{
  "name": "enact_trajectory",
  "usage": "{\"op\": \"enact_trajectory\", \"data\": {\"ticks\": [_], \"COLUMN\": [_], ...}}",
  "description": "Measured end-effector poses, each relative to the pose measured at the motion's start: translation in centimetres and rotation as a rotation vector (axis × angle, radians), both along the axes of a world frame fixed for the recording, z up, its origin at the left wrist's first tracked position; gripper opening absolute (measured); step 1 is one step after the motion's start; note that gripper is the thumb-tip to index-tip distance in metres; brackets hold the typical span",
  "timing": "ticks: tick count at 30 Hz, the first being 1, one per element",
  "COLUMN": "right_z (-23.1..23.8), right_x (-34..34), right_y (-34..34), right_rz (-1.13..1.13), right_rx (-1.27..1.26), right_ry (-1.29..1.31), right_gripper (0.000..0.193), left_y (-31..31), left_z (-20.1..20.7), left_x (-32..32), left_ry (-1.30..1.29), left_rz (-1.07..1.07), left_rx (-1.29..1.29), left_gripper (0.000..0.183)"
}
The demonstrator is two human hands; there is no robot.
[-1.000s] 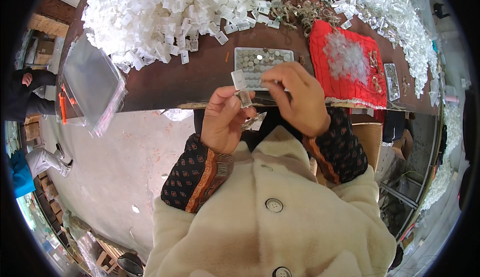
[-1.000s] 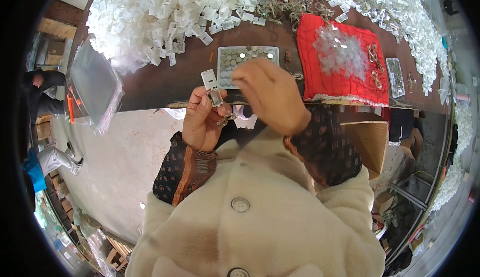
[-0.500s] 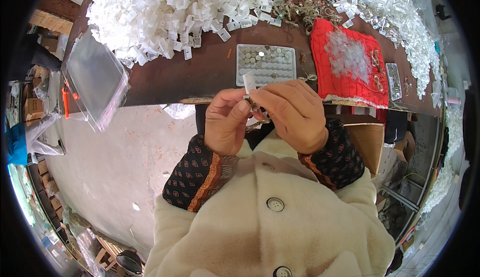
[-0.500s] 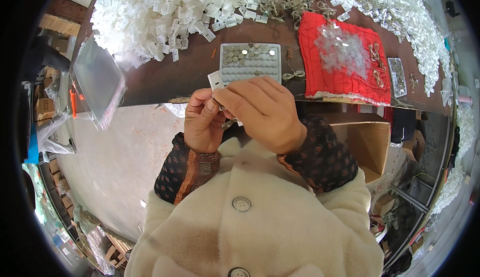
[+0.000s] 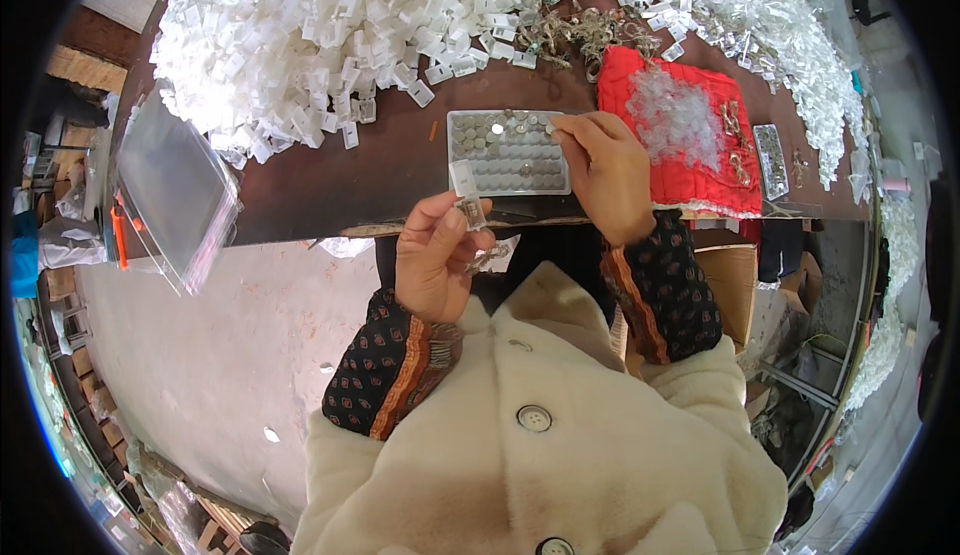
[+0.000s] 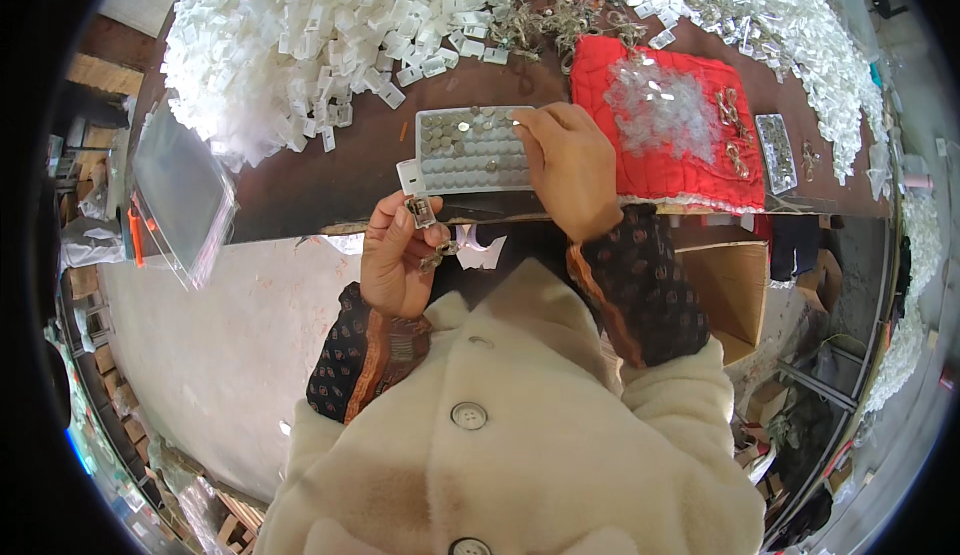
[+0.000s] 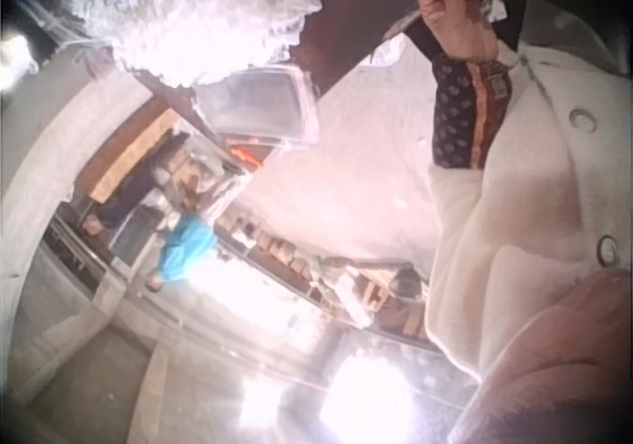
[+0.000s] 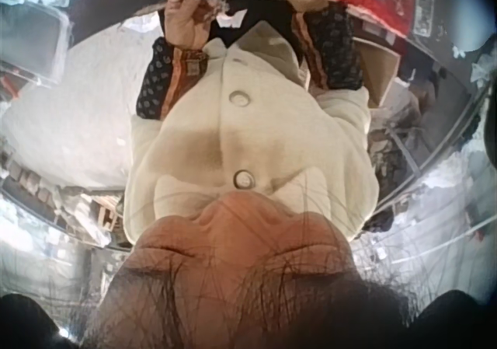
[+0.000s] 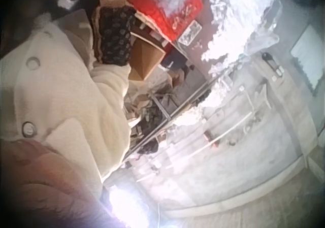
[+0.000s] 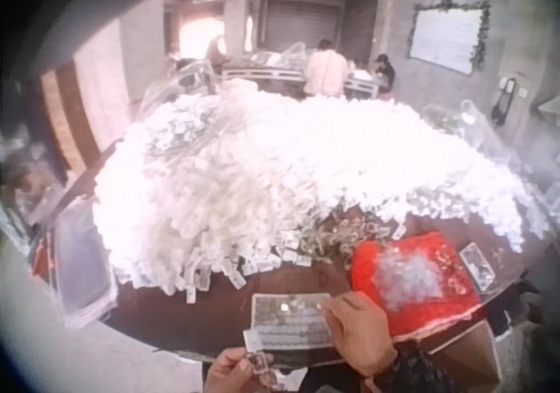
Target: The person repeatedly picks small white plastic housings and metallic components from a tray, inserts the metal parts into the housings, and places the assembled units into a cardboard box. The person occasionally uses a small flashlight to illuminate the components during assembly.
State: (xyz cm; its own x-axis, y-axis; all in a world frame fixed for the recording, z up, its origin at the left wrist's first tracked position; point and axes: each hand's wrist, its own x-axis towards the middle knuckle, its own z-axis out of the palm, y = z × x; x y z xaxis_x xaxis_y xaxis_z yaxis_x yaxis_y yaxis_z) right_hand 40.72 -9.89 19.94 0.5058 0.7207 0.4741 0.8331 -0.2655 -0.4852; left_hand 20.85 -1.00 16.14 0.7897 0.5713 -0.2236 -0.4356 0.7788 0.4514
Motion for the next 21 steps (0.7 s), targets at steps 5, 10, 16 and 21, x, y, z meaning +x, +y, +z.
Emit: {"op": "enact_trajectory", "data": {"ticks": [5,10,16,21], "right_z": [-2.2,-2.3,0.4,2.5], "right_x": [1.1,1.1,-0.6,-5.4], "right_y": [0.3,0.5,0.7,0.1], "right_rz": [-0.049,-0.080,0.043,0.348], "right_rx": [-0.079,-0.134,-0.102,0.175], "right_ry": [-0.079,0.018,0.104,0.204], "right_gripper": [0.011,0.012,0.013,0.017], "left_y": [0.1,0.3,0.2,-0.3], "left_z": [-0.4,-0.6,-0.2,0.5], "left_x": [0.2,0.1,0.1,-0.1], "left_ry": [-0.016,-0.028,-0.043,-0.109], "left_rz": [-0.004,-0.027,-0.047,-0.069], "left_rx": [-0.024,-0.037,-0.026,0.013], "left_gripper": [0.020,0.019,0.018,0.018]}}
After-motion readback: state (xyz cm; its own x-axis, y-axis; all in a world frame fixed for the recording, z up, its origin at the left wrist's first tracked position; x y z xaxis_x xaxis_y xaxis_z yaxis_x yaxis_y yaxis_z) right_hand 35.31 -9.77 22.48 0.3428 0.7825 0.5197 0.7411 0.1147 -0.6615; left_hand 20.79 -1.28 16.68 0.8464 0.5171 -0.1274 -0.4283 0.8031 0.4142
